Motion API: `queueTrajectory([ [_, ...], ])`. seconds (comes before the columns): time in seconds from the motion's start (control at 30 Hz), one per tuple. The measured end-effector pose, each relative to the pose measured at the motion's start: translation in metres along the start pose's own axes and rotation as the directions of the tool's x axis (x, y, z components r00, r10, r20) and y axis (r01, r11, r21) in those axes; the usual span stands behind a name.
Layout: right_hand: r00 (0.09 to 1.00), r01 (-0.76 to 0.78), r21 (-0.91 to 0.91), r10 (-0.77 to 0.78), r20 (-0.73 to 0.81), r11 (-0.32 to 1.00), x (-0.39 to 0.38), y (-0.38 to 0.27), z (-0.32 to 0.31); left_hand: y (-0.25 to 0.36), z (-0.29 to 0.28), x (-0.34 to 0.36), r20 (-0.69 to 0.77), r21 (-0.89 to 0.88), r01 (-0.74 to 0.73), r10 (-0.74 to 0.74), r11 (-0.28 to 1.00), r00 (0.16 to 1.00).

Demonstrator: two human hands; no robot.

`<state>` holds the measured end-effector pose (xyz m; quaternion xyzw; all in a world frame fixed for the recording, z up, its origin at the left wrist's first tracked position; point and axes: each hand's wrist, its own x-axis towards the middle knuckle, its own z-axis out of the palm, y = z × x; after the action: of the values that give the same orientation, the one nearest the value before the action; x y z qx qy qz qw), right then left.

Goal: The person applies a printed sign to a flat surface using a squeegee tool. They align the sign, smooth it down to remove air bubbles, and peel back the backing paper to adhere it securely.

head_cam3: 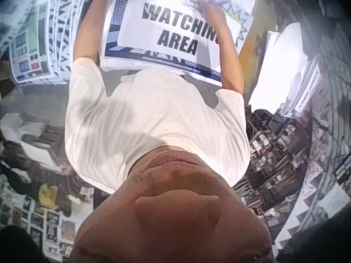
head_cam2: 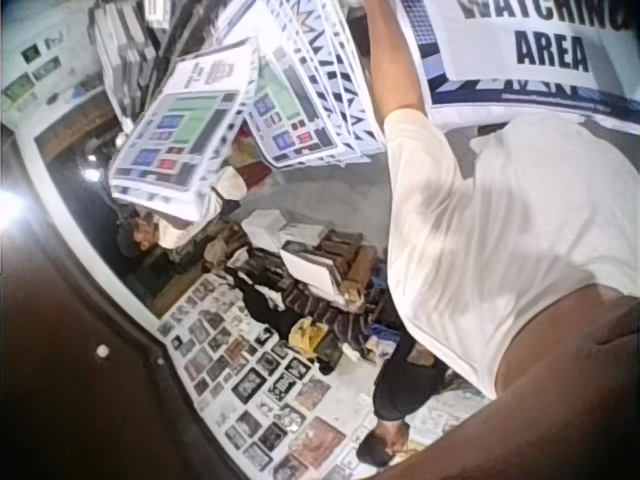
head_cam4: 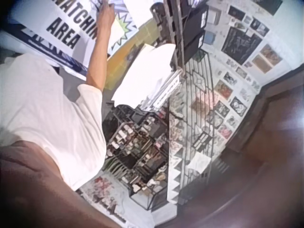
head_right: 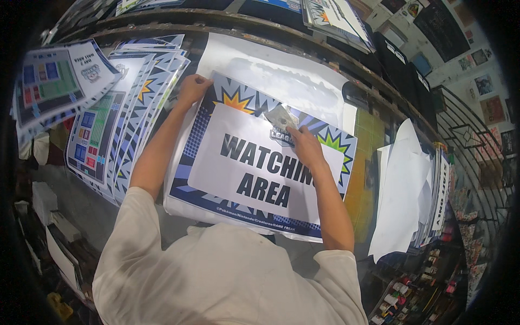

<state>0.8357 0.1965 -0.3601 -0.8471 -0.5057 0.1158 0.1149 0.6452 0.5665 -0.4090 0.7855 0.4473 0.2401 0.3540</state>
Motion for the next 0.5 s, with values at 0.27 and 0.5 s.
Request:
queueTrajectory([
  [0.27,0.998,0.038,-0.004,-0.038,-0.04,0.999,0.037,-0.017,0.012,-0.006,0.009,0.004,0.015,0.015,0.02,-0.021,1.0,1.0],
  [0.5,0.993,-0.032,0.028,0.035,-0.109,0.999,0.03,-0.035,0.007,0.002,0.006,0.003,0.048,0.025,0.057,-0.058,0.998,0.997],
])
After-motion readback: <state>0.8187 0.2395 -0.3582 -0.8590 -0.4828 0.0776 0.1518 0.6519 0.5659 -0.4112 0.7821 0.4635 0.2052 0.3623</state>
